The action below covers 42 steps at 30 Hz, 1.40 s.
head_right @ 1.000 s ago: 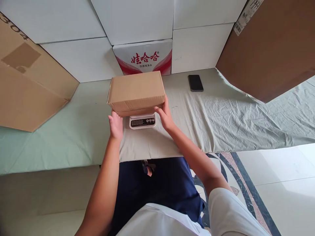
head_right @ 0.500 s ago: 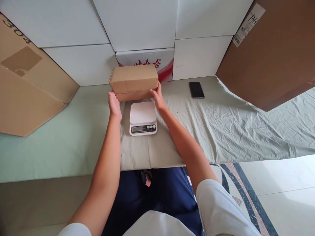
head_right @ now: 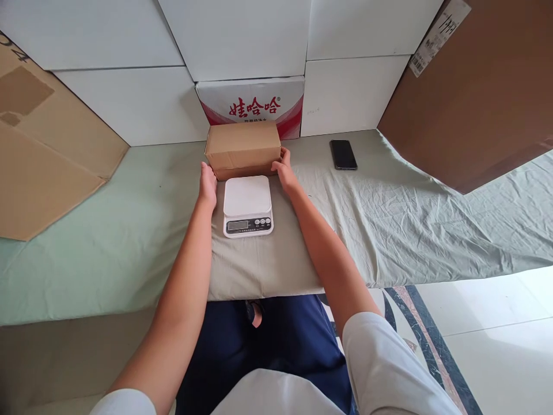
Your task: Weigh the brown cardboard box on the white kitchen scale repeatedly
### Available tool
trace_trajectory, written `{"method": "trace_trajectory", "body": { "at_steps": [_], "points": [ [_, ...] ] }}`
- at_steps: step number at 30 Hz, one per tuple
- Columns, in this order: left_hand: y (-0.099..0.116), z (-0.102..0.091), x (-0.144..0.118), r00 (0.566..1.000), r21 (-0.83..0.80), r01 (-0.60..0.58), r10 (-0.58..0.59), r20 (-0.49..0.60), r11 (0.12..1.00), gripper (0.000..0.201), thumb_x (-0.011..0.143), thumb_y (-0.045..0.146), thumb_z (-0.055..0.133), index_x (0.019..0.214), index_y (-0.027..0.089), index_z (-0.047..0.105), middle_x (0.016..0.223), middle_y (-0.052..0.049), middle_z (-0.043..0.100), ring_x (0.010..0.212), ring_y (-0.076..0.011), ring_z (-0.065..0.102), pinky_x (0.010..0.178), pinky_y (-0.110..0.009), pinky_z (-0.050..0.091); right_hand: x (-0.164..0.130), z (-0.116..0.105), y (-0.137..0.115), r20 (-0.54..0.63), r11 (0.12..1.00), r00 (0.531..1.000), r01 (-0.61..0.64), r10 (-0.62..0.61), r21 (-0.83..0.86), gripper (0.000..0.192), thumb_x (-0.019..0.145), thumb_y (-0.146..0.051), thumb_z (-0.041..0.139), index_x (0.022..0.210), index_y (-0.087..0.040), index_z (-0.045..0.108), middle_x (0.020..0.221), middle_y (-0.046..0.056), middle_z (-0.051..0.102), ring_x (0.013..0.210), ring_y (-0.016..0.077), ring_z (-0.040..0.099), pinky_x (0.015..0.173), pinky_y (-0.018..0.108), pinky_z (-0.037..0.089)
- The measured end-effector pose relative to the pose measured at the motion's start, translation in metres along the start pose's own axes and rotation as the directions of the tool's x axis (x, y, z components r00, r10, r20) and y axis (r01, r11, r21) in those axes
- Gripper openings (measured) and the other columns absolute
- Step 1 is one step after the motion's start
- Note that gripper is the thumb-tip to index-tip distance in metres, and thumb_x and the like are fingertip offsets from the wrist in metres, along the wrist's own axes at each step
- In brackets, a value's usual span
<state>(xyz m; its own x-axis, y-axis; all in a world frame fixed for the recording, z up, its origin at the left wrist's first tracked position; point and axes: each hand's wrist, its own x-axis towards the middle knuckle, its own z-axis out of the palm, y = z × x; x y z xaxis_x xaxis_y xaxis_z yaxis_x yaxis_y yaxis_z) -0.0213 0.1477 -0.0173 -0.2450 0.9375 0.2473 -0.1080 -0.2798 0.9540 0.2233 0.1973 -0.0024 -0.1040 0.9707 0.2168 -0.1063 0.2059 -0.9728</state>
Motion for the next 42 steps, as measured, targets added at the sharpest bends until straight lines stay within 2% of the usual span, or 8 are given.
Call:
{"method": "trace_trajectory", "body": {
  "at_steps": [7, 14, 19, 22, 25, 31, 37, 42],
  "points": [
    [0.009, -0.010, 0.001, 0.989, 0.022, 0.111, -0.108, -0.105, 0.994, 0.091, 0.095, 0.080, 0.018, 0.162, 0.022, 0.037, 0.177, -0.008, 0.021, 0.165, -0.0182, 0.017, 0.134, -0.034, 0.017, 0.006, -0.002, -0.004, -0.062, 0.988, 0.997, -0.027, 0.037, 0.150, 0.075, 0.060, -0.027, 0.051, 0.133, -0.032, 0.037, 0.153, -0.001, 0.051, 0.147, 0.0232, 0.041, 0.133, 0.050, 0.028],
    [0.006, 0.005, -0.007, 1.000, -0.025, -0.007, 0.007, -0.026, 1.000, 0.104, 0.086, 0.088, 0.033, 0.156, 0.012, 0.043, 0.170, -0.020, 0.037, 0.160, -0.0248, 0.035, 0.132, -0.043, 0.025, -0.008, 0.009, -0.006, -0.004, 0.999, 1.000, 0.017, -0.017, -0.033, 0.078, 0.062, -0.032, 0.052, 0.140, -0.032, 0.043, 0.153, -0.002, 0.051, 0.144, 0.0275, 0.039, 0.134, 0.053, 0.026],
    [0.030, 0.003, -0.012, 0.998, -0.016, -0.054, 0.053, -0.042, 0.998, 0.103, 0.078, 0.091, 0.049, 0.151, 0.018, 0.051, 0.168, -0.017, 0.042, 0.161, -0.0262, 0.033, 0.132, -0.041, 0.026, -0.019, 0.016, -0.042, 0.072, 0.994, 0.992, 0.102, -0.099, -0.037, 0.081, 0.066, -0.035, 0.055, 0.145, -0.031, 0.040, 0.156, 0.000, 0.048, 0.149, 0.0288, 0.035, 0.134, 0.053, 0.027],
    [0.060, -0.002, -0.037, 0.987, 0.002, -0.161, 0.161, 0.018, 0.987, 0.095, 0.081, 0.089, 0.047, 0.149, 0.023, 0.054, 0.166, -0.013, 0.045, 0.160, -0.0278, 0.035, 0.132, -0.043, 0.027, -0.039, 0.014, -0.076, 0.142, 0.971, 0.962, 0.240, -0.235, -0.019, 0.077, 0.076, -0.043, 0.057, 0.149, -0.033, 0.036, 0.163, -0.001, 0.041, 0.159, 0.0293, 0.024, 0.136, 0.053, 0.021],
    [0.079, -0.008, -0.083, 0.980, 0.028, -0.194, 0.192, 0.052, 0.981, 0.092, 0.082, 0.090, 0.043, 0.149, 0.028, 0.055, 0.168, -0.009, 0.043, 0.162, -0.0290, 0.030, 0.132, -0.042, 0.026, -0.081, 0.009, -0.095, 0.196, 0.966, 0.950, 0.255, -0.245, -0.030, 0.079, 0.081, -0.051, 0.060, 0.153, -0.036, 0.031, 0.166, -0.001, 0.037, 0.164, 0.0308, 0.016, 0.136, 0.058, 0.019],
    [0.073, -0.016, -0.151, 0.982, 0.078, -0.179, 0.174, 0.073, 0.981, 0.088, 0.085, 0.088, 0.041, 0.152, 0.031, 0.054, 0.168, -0.008, 0.044, 0.161, -0.0305, 0.032, 0.131, -0.043, 0.028, -0.154, 0.005, -0.074, 0.161, 0.976, 0.967, 0.210, -0.199, -0.053, 0.083, 0.082, -0.047, 0.060, 0.157, -0.037, 0.026, 0.172, -0.003, 0.027, 0.164, 0.0291, 0.020, 0.139, 0.054, 0.017],
    [0.067, -0.011, -0.153, 0.989, 0.098, -0.139, 0.134, 0.054, 0.985, 0.091, 0.084, 0.088, 0.041, 0.153, 0.029, 0.052, 0.169, -0.010, 0.042, 0.161, -0.0317, 0.031, 0.132, -0.045, 0.027, -0.149, 0.007, -0.069, 0.091, 0.985, 0.981, 0.171, -0.169, -0.019, 0.081, 0.074, -0.031, 0.055, 0.153, -0.036, 0.036, 0.156, 0.001, 0.049, 0.149, 0.0306, 0.040, 0.133, 0.054, 0.031],
    [0.068, -0.012, -0.152, 0.987, 0.091, -0.147, 0.140, 0.075, 0.985, 0.091, 0.084, 0.088, 0.040, 0.153, 0.030, 0.052, 0.169, -0.010, 0.042, 0.161, -0.0319, 0.032, 0.131, -0.046, 0.028, -0.149, 0.008, -0.069, 0.077, 0.986, 0.986, 0.155, -0.150, -0.054, 0.077, 0.077, -0.034, 0.053, 0.153, -0.037, 0.035, 0.153, 0.000, 0.051, 0.149, 0.0298, 0.039, 0.131, 0.053, 0.035]
  ]
}}
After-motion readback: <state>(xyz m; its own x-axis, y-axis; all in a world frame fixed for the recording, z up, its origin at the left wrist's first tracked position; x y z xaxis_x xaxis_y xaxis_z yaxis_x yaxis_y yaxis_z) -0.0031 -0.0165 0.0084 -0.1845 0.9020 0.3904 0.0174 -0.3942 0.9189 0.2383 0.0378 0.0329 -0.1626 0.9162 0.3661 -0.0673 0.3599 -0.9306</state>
